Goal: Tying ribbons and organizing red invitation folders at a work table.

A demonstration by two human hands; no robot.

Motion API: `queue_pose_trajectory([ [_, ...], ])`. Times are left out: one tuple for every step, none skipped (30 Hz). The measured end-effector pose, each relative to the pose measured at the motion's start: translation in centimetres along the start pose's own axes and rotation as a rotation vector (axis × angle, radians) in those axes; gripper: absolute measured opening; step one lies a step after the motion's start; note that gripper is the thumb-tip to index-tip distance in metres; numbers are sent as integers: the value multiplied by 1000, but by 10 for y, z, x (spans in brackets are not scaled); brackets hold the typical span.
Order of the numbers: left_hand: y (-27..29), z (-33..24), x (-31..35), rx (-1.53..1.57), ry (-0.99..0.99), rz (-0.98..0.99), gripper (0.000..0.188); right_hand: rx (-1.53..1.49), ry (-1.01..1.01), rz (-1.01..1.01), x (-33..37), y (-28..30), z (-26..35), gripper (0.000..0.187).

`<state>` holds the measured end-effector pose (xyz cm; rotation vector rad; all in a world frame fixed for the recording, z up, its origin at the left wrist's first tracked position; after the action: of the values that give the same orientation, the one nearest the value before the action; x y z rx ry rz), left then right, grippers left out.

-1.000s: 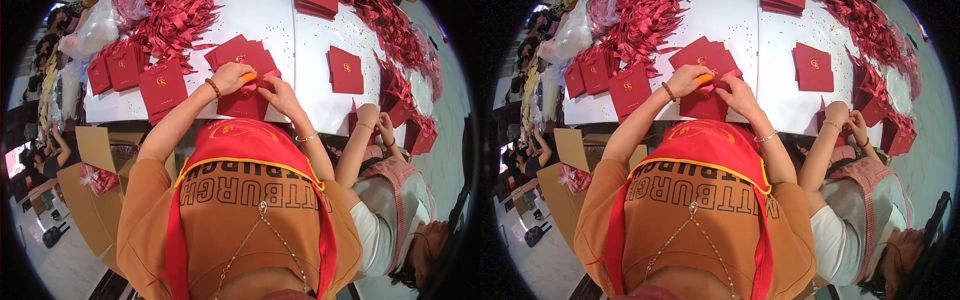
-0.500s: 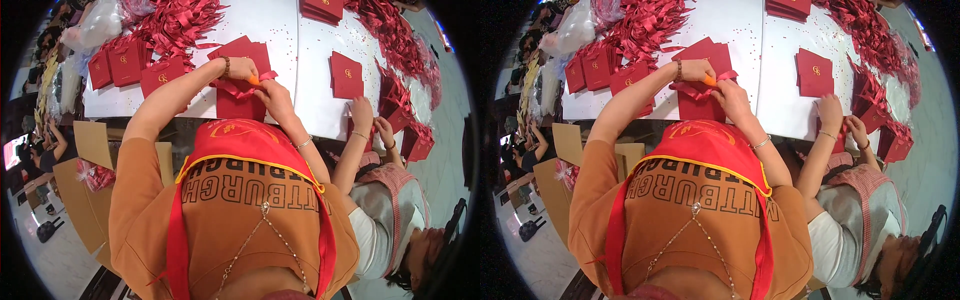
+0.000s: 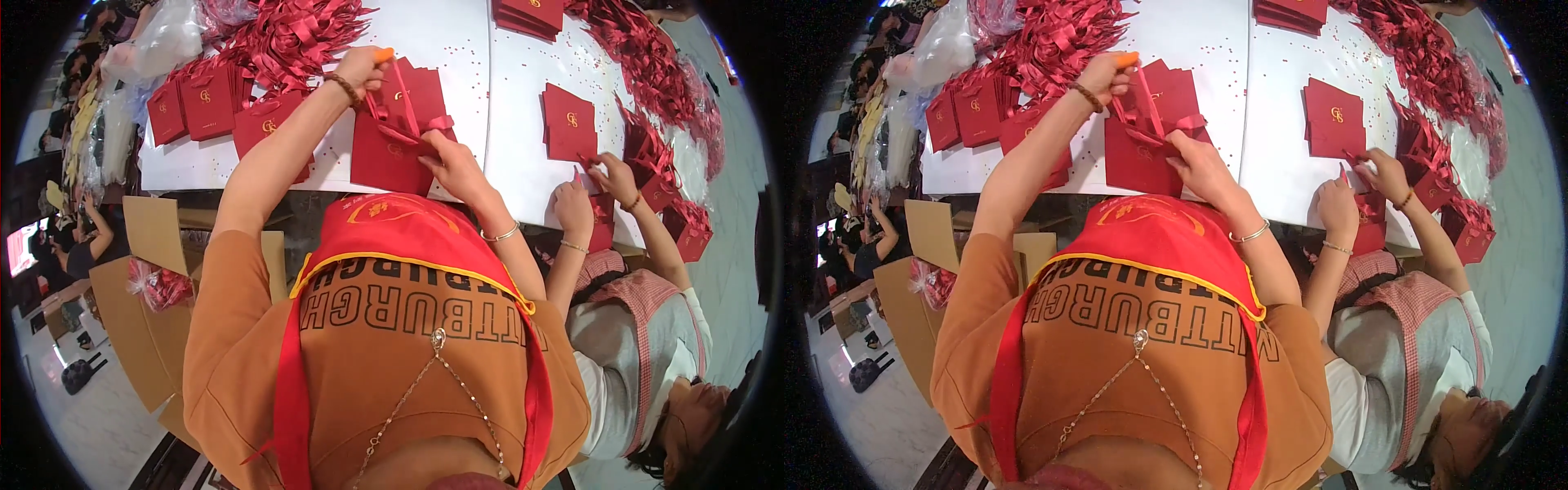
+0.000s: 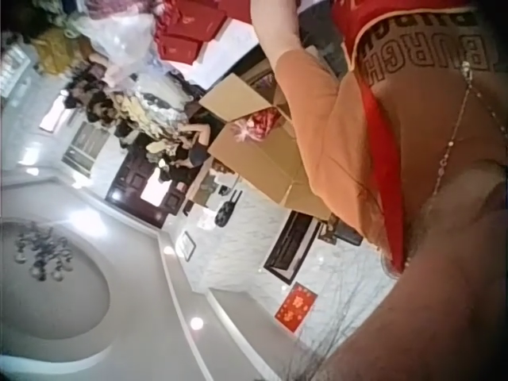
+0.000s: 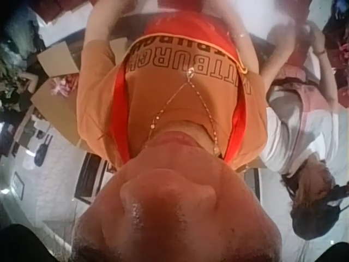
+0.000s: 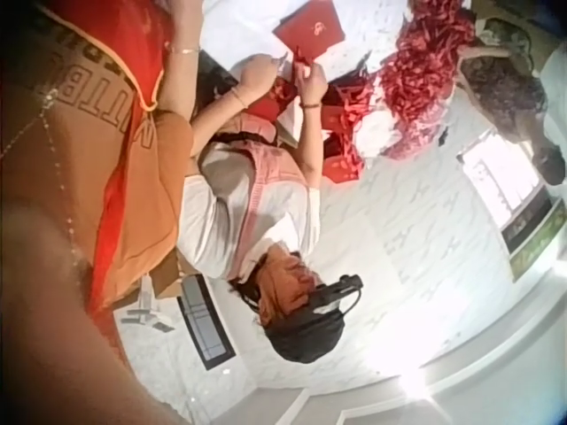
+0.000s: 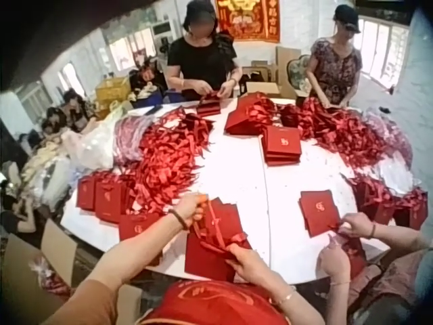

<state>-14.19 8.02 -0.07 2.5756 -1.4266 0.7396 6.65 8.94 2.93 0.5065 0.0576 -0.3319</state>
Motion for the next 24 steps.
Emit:
queue_pose_trajectory([
  [8,0,-1,2,2,-3,20,-7,-9,24,-4,1,1,27],
  [10,1,-2,42,-5,53,20,-14,-17,47,-7,1,2,28],
  [11,2,-3,82,-13,108,21,-15,-15,51,-9,3,4,28],
  [10,-1,0,84,-10,107,21,-24,-60,33,-8,7,1,30],
  [11,-11,3,30,-115,89,21,-32,-105,15,-8,10,-2,33],
  [13,-23,8,-23,-221,69,24,-32,-106,18,-7,10,-5,33],
  [22,-33,25,-185,-195,-94,28,-220,-186,-90,-4,16,-15,35],
  [36,-34,27,-152,-316,-145,28,-408,-266,-197,-1,21,-26,37],
  [42,-28,34,-196,-258,-231,30,-572,-307,-194,1,20,-34,41],
  [46,-21,48,-244,-198,-315,32,-574,-307,-195,1,18,-36,41],
  [32,-11,65,-308,-142,-233,30,-582,-284,-234,0,20,-37,43],
  [20,-3,76,-369,-87,-157,28,-589,-257,-267,-2,22,-37,44],
  [17,14,75,-361,-286,-58,28,-506,-185,-287,-7,22,-23,42],
  [2,24,88,-112,-134,23,26,-508,-183,-276,-8,21,-16,42],
  [-3,28,93,-46,-161,47,25,-189,-121,-311,-9,27,-3,40],
  [-5,29,98,19,-192,66,24,129,-46,-341,-12,29,10,37],
  [-3,30,104,23,-198,47,24,284,41,-385,-14,33,19,31],
  [-4,32,110,121,-179,93,25,275,56,-369,-18,28,22,31],
  [-5,33,115,218,-160,148,27,-199,-101,-343,-22,22,8,29],
  [1,35,121,221,-166,133,27,-671,-261,-295,-23,7,-3,27],
  [10,39,127,234,-141,103,26,-788,-375,-224,-24,-6,-6,23],
  [14,42,134,248,-115,76,26,-790,-371,-209,-28,-13,-7,23],
  [21,35,143,200,-177,-9,25,-802,-318,-179,-36,-23,-5,23],
  [29,35,147,203,-181,-23,25,-814,-265,-148,-45,-32,-1,22],
])
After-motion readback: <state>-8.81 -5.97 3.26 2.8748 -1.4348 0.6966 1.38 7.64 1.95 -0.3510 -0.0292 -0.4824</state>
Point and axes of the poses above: each hand's wrist, its own x-axis away from the middle knuckle, its own y-axis out of the back of the hand, z = x × y, the point moved 7 cm from there along -x, towards the middle knuckle, and after that the axes turned 5 degrees about -x, right-handed, at the moved point
